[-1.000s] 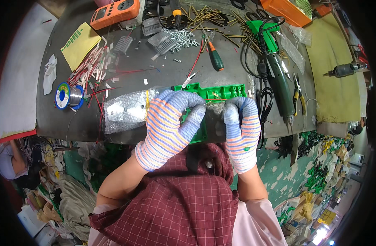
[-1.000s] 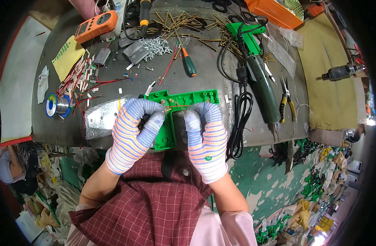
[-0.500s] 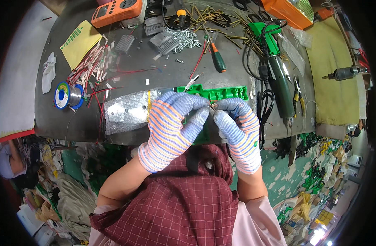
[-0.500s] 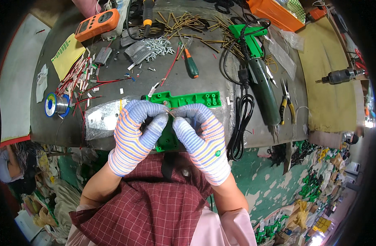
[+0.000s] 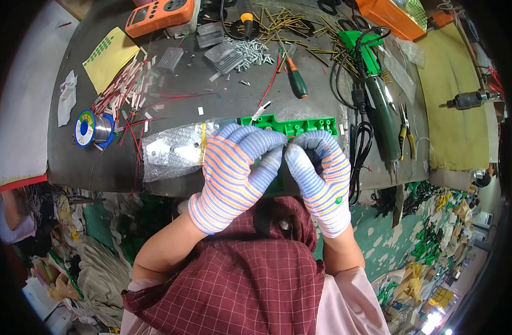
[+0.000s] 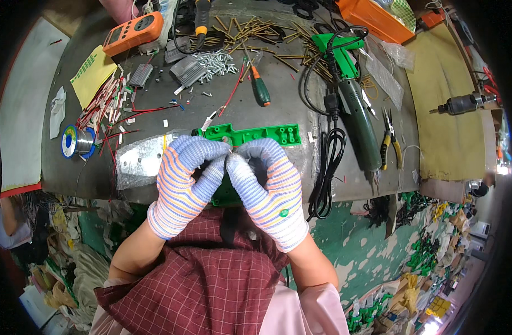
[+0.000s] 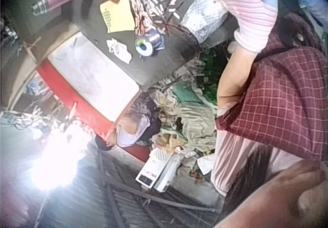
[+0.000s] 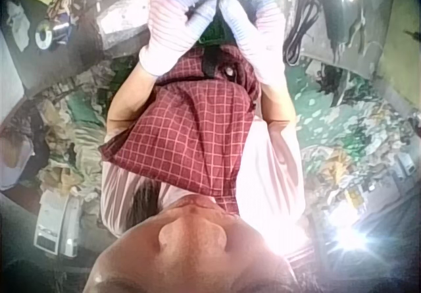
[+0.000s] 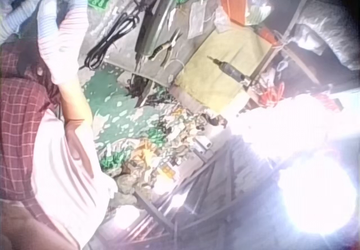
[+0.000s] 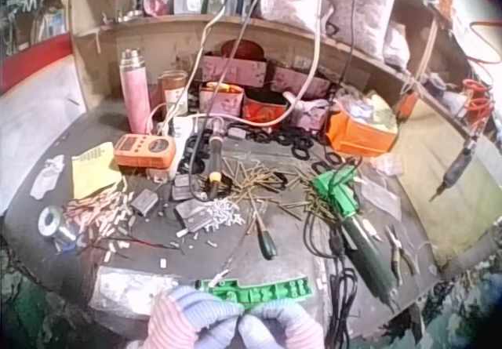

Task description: Assemble and solder components into a green plastic electronic housing.

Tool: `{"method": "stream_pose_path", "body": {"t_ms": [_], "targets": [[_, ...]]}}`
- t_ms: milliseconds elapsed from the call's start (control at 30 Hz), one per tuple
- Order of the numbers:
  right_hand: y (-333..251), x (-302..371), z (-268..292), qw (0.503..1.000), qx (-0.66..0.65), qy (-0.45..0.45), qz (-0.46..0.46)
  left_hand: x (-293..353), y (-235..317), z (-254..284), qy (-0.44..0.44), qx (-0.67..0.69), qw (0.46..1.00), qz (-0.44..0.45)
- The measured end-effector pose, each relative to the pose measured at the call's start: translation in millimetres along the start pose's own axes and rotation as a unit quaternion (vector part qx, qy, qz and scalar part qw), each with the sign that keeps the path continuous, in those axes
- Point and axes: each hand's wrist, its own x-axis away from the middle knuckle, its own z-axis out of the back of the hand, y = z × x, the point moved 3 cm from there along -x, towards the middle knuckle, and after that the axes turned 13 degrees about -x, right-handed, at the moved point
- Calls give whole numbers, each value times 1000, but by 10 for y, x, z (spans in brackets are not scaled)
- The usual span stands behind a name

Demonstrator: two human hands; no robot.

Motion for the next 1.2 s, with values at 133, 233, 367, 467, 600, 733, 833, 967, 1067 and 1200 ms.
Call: {"method": "stream_pose_path", "body": {"t_ms": [133,233,367,467,600,733,833,967,1067,1200], "targets": [[-29,-5,14,992,107,3,62,16,3,-6,-8,-24,999,-30],[-44,-3,40,986,141,-3,86,-10,48,58,-17,-28,999,-1],[-87,-30,88,952,256,-65,155,-68,115,151,9,-133,983,-129],[-89,-34,105,919,277,-62,274,-94,76,130,-30,-87,992,-92],[-82,-55,135,792,409,-120,438,-94,4,89,-52,4,999,-14],[-116,-109,124,766,487,-129,400,-106,-9,85,-46,-16,998,-35],[-123,-237,149,950,253,-164,81,-82,63,132,-5,-107,986,-125],[-82,-356,284,926,-7,-191,-325,-56,43,106,25,-170,967,-188],[-147,-207,232,977,161,-138,20,-131,-2,92,-46,-59,993,-96],[-178,-150,140,809,422,-186,364,-118,-24,97,-78,6,996,-43]]}}
